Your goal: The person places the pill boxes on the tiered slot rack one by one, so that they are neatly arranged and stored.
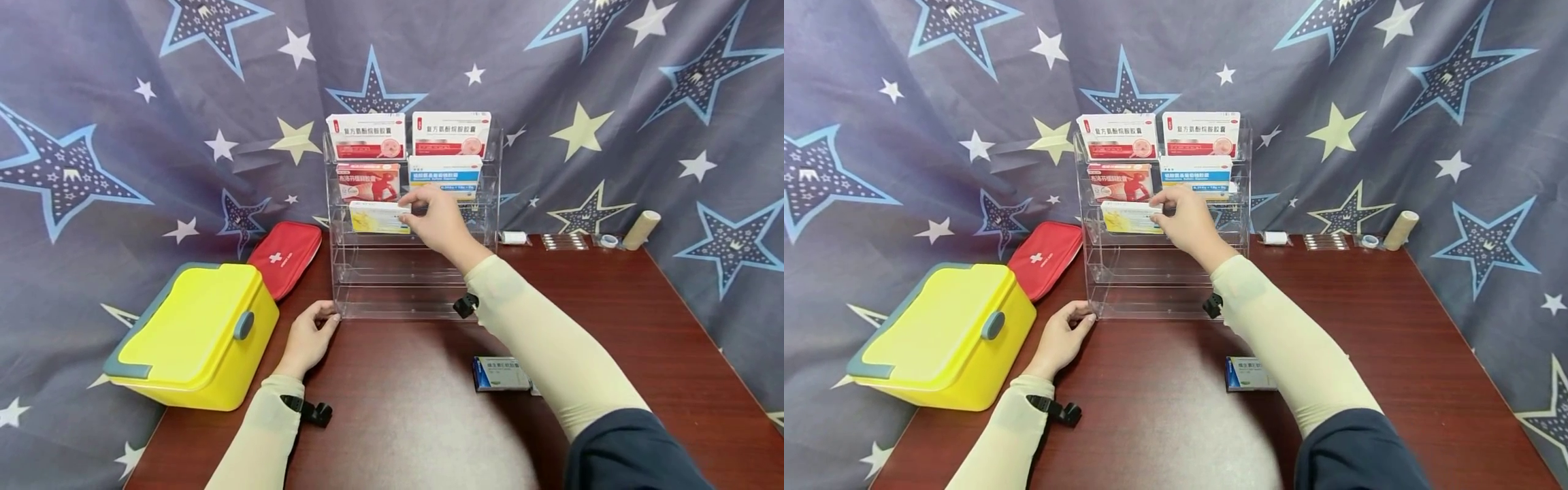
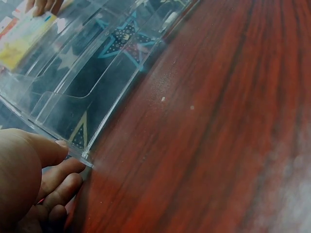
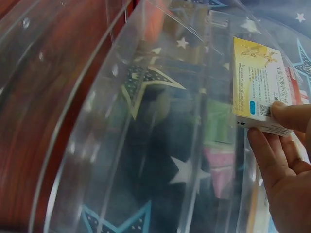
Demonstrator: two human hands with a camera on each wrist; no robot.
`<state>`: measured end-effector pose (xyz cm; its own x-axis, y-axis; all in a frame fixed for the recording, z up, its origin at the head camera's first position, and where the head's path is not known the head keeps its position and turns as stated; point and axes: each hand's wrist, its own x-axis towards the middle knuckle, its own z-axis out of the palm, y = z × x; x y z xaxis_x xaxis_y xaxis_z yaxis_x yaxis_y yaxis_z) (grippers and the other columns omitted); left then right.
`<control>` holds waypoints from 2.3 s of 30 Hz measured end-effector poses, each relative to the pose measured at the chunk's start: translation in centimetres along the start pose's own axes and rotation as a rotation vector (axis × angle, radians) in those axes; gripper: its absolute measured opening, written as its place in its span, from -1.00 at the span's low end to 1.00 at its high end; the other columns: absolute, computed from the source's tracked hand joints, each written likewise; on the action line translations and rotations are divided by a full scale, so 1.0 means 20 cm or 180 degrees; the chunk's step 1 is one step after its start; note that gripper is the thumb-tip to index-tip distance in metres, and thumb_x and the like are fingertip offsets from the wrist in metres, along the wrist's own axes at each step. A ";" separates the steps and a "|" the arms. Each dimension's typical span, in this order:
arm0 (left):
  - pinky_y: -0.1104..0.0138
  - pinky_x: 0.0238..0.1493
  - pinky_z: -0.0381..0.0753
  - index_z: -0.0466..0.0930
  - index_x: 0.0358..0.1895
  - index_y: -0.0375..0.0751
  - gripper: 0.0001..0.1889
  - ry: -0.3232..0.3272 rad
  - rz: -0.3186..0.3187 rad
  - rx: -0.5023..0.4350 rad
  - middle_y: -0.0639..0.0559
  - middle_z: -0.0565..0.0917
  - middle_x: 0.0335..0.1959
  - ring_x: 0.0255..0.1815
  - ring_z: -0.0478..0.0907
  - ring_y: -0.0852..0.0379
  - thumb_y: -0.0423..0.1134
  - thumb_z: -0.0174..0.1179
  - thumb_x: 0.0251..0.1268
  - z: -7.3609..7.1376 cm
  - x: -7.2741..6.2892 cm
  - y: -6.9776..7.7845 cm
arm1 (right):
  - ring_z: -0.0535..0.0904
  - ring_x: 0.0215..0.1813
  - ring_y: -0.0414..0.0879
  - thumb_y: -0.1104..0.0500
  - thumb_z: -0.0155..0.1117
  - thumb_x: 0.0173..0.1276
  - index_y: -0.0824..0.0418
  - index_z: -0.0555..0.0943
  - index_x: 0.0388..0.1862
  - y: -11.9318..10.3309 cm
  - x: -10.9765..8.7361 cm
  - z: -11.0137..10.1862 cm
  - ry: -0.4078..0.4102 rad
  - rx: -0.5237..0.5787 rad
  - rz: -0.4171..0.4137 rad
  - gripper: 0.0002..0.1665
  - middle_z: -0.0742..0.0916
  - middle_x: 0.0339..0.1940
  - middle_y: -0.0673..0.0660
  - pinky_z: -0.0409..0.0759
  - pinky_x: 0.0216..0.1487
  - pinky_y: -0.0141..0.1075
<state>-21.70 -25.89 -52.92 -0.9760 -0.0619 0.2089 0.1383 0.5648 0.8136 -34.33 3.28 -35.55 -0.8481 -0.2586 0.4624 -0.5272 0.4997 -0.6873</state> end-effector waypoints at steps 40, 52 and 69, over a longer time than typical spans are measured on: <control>0.10 0.07 0.50 0.68 0.11 -0.20 -0.78 0.0012 0.0038 0.0035 -0.06 0.76 -0.04 0.04 0.64 0.01 -0.30 0.30 0.50 0.00 0.00 -0.01 | 0.71 0.05 -0.06 0.32 0.48 0.37 0.22 0.77 0.00 0.05 -0.21 -0.09 0.0110 0.0205 -0.0246 -0.77 0.72 0.00 0.04 0.68 0.06 -0.30; 0.10 0.08 0.51 0.68 0.11 -0.19 -0.79 0.0024 0.0073 0.0039 -0.06 0.76 -0.05 0.03 0.64 0.00 -0.30 0.30 0.50 0.00 0.00 -0.02 | 0.70 -0.08 -0.05 0.28 0.58 0.29 0.09 0.77 -0.01 0.31 -0.69 -0.46 -0.0151 0.0036 -0.0262 -0.70 0.76 -0.11 0.03 0.61 -0.01 -0.26; 0.09 0.10 0.50 0.67 0.12 -0.20 -0.77 0.0011 0.0009 0.0046 -0.08 0.75 -0.04 0.04 0.64 -0.01 -0.28 0.31 0.49 0.00 0.00 -0.01 | 0.63 0.25 -0.05 0.14 0.54 0.37 0.19 0.56 0.39 0.72 -1.32 -0.89 -0.1158 0.0024 0.0505 -0.36 0.72 0.25 0.18 0.60 0.14 -0.31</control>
<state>-21.72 -26.04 -53.00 -0.9750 -0.0630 0.2131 0.1387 0.5768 0.8051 -18.47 32.02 -47.66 -0.8819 -0.4553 0.1224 -0.3873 0.5513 -0.7390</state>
